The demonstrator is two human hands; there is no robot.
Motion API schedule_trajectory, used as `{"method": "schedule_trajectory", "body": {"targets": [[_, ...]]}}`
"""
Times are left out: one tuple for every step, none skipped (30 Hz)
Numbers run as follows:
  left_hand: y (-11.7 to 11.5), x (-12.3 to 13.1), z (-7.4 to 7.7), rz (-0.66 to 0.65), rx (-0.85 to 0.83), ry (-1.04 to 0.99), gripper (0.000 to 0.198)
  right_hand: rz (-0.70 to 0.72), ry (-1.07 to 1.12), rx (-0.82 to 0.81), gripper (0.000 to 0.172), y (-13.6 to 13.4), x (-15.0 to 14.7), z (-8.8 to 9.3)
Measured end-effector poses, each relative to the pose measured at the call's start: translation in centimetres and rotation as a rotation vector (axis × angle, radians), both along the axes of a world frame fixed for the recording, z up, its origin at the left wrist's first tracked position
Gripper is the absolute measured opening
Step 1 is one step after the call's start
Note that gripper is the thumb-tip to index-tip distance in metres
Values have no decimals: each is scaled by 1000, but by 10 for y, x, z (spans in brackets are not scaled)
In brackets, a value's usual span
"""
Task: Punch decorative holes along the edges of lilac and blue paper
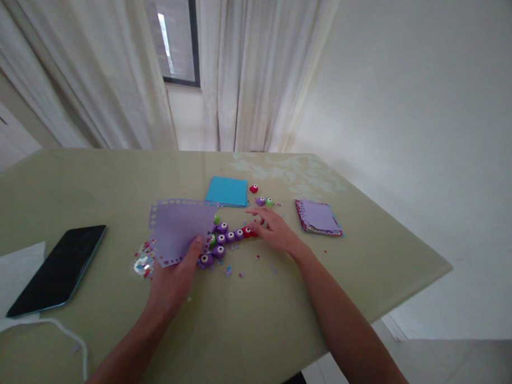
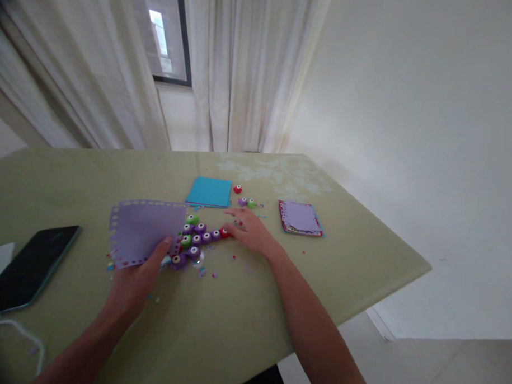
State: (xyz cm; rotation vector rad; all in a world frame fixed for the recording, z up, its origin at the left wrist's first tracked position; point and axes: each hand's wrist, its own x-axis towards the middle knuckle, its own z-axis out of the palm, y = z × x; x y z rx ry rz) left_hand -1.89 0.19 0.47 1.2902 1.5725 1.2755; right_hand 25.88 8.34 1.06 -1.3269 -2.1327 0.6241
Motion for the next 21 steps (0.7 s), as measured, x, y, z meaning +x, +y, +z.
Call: {"method": "schedule_trajectory", "body": {"targets": [[1, 1, 1, 76, -62, 12, 47, 61, -58, -12, 41, -5, -4, 2], [1, 2, 3, 98, -92, 25, 47, 84, -129, -16, 39, -10, -8, 4], [1, 3, 5, 120, -119, 26, 47, 77, -200, -21, 35, -15, -13, 6], [0, 5, 7, 108, -141, 30, 47, 48, -259, -25, 31, -19, -17, 7], [0, 6, 9, 99, -156, 31, 48, 7, -301, -31, 27, -22, -22, 8], [-1, 8, 11, 97, -170, 30, 50, -38, -322, -38, 24, -25, -26, 9], [-1, 9, 12, 98, -180, 25, 50, -74, -320, -49, 25, -27, -30, 9], [-2, 9, 12, 101, -181, 16, 50, -93, -297, -70, 27, -29, -34, 10], [-2, 10, 12, 99, -176, 7, 49, -100, -262, -103, 31, -31, -37, 10], [-2, 10, 12, 95, -165, -2, 46, -102, -222, -145, 35, -32, -39, 10], [-2, 10, 11, 89, -147, -7, 44, -105, -187, -182, 39, -33, -41, 10], [-2, 10, 11, 84, -132, -6, 43, -113, -162, -202, 41, -33, -43, 9], [-1, 10, 11, 86, -123, 1, 43, -126, -149, -196, 42, -34, -44, 8], [-1, 9, 11, 101, -118, 9, 44, -141, -143, -164, 41, -34, -45, 7], [0, 9, 10, 116, -119, 13, 45, -144, -141, -118, 39, -34, -46, 6], [0, 8, 10, 135, -121, 15, 46, -134, -140, -76, 35, -34, -47, 4], [0, 7, 9, 150, -124, 16, 47, -115, -138, -50, 31, -33, -49, 2], [0, 6, 8, 161, -125, 18, 48, -100, -139, -49, 27, -33, -51, 1], [1, 6, 6, 165, -123, 21, 48, -98, -145, -65, 23, -33, -54, -1], [1, 5, 5, 163, -120, 26, 48, -109, -156, -87, 24, -33, -56, -2], [1, 5, 4, 161, -115, 31, 48, -131, -170, -106, 27, -34, -59, -3]]}}
